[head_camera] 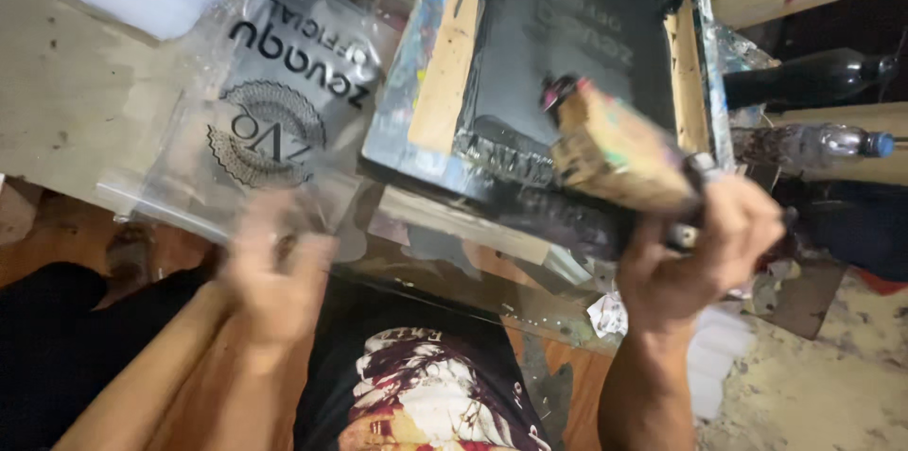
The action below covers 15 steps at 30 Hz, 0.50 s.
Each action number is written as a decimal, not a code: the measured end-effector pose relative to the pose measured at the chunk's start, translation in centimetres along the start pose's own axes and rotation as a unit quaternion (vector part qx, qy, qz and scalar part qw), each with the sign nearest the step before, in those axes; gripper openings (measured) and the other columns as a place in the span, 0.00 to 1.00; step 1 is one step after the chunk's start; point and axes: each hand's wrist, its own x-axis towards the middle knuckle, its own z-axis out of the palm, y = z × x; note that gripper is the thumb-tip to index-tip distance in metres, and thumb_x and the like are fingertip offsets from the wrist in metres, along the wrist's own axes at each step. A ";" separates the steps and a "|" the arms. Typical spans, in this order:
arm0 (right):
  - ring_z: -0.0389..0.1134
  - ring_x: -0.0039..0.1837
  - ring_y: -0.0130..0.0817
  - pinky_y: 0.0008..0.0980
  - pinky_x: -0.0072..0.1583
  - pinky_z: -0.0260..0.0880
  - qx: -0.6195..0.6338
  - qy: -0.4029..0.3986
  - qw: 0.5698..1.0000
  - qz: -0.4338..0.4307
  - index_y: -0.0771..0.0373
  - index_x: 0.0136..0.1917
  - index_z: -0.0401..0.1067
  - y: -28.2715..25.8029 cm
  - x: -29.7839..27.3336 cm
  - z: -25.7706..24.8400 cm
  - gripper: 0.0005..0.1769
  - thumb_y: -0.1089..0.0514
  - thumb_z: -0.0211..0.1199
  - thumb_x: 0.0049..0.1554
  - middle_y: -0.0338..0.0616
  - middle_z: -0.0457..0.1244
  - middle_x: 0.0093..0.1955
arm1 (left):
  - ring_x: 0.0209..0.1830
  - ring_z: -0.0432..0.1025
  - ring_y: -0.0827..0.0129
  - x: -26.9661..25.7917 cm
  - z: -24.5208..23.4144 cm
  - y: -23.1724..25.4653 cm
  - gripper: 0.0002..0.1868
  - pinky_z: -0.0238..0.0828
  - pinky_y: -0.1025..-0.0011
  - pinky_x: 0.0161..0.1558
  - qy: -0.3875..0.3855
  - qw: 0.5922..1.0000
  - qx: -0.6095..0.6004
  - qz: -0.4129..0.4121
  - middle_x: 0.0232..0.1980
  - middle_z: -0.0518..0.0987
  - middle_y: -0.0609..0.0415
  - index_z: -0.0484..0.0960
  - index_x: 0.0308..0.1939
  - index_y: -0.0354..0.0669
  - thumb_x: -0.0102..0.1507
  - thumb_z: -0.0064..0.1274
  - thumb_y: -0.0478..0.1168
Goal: The person uses a squeegee to pull ink across a screen printing frame, transferring a design onto a white plastic bag placed on a wooden table. The person repeatedly repositions the bag and applies ink to the screen to print multiple copies.
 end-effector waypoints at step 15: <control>0.68 0.56 0.44 0.43 0.61 0.58 -0.001 -0.263 0.965 0.009 0.53 0.67 0.77 -2.6 -8.8 6.1 0.33 0.62 0.60 0.46 0.42 0.67 0.54 | 0.63 0.76 0.53 -7.4 12.4 -11.6 0.36 0.73 0.57 0.63 -0.223 0.802 -0.466 -0.298 0.55 0.76 0.42 0.64 0.64 0.40 0.56 0.66 0.25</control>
